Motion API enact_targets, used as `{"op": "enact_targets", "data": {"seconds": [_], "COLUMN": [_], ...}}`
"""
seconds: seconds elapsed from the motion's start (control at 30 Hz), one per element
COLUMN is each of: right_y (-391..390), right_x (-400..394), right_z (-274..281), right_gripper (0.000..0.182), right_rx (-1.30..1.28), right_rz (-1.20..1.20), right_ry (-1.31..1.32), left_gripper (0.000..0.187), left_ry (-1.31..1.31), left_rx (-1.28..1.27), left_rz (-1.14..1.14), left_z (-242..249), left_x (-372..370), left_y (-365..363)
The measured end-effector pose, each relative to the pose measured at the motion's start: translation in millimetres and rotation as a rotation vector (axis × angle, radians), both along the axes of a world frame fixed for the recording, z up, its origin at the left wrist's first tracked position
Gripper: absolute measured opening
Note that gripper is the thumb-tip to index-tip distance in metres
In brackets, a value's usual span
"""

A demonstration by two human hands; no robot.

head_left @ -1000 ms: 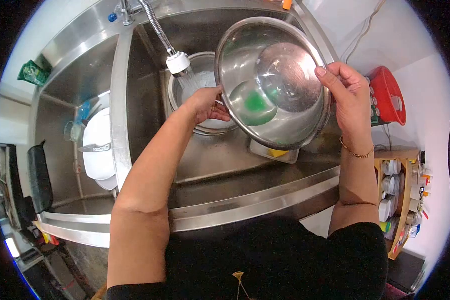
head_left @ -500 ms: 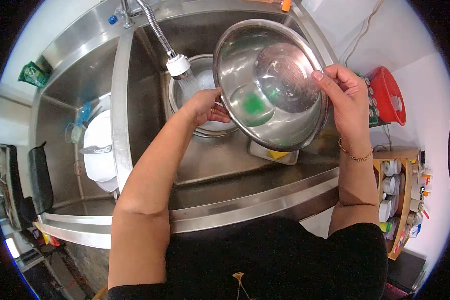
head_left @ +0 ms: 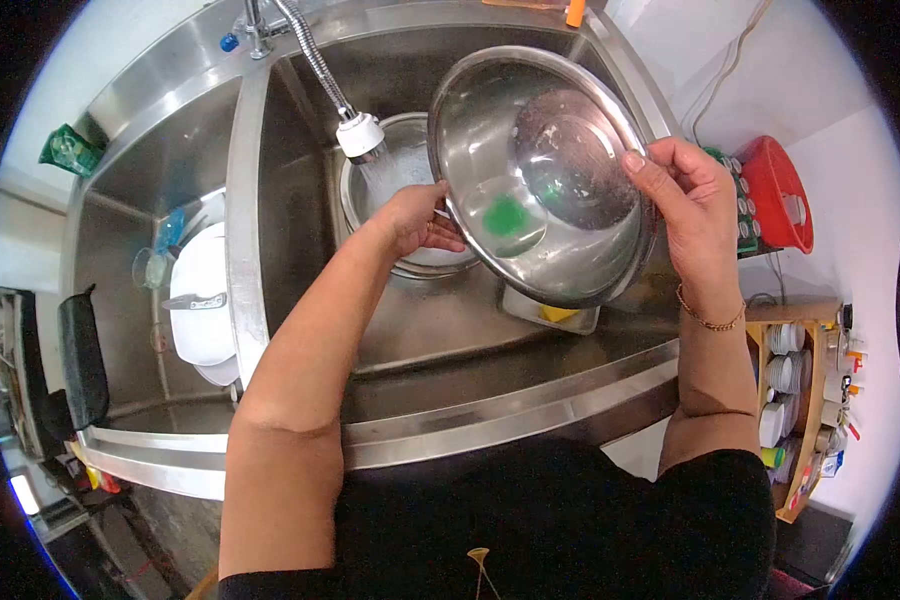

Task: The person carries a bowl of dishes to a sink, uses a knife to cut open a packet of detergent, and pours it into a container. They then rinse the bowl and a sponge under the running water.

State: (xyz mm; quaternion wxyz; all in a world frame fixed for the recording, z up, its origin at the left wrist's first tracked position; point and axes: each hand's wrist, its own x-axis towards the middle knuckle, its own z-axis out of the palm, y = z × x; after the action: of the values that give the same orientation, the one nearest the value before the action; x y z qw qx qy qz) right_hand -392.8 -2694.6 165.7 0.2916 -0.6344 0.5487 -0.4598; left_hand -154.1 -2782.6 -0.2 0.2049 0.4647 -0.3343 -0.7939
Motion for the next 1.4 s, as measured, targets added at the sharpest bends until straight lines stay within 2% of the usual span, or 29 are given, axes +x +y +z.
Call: {"op": "enact_targets", "data": {"seconds": [0.53,0.8,1.07,1.27,1.37,1.4], "right_y": [1.6,6.0,3.9,5.2,0.2,-4.0], "right_x": [3.2,6.8,3.5,6.3,-2.6,-9.7], "right_z": [0.8,6.9,3.5,6.9,5.0,2.0], "right_gripper": [0.015,0.012,0.015,0.017,0.016,0.016], "right_rx": [0.003,0.068,0.023,-0.007,0.011,0.029], "right_rz": [0.023,-0.010,-0.012,-0.023,-0.051,-0.058], "right_ry": [-0.085,-0.038,0.005,0.021,-0.002,-0.050], "left_gripper": [0.050,0.050,0.049,0.049,0.054,0.054], "left_ry": [0.017,-0.021,0.034,-0.001,-0.076,-0.187], "left_rx": [-0.029,-0.002,-0.052,-0.013,-0.032,-0.047], "left_rz": [0.012,-0.034,0.001,0.011,0.035,-0.010], "left_z": [-6.7,-3.2,-5.0,-6.3,5.9,14.2], "left_x": [-1.8,-1.4,-3.0,-3.5,-2.8,-0.9], "left_y": [-0.2,-1.3,-0.2,-0.3,2.6,2.8]}}
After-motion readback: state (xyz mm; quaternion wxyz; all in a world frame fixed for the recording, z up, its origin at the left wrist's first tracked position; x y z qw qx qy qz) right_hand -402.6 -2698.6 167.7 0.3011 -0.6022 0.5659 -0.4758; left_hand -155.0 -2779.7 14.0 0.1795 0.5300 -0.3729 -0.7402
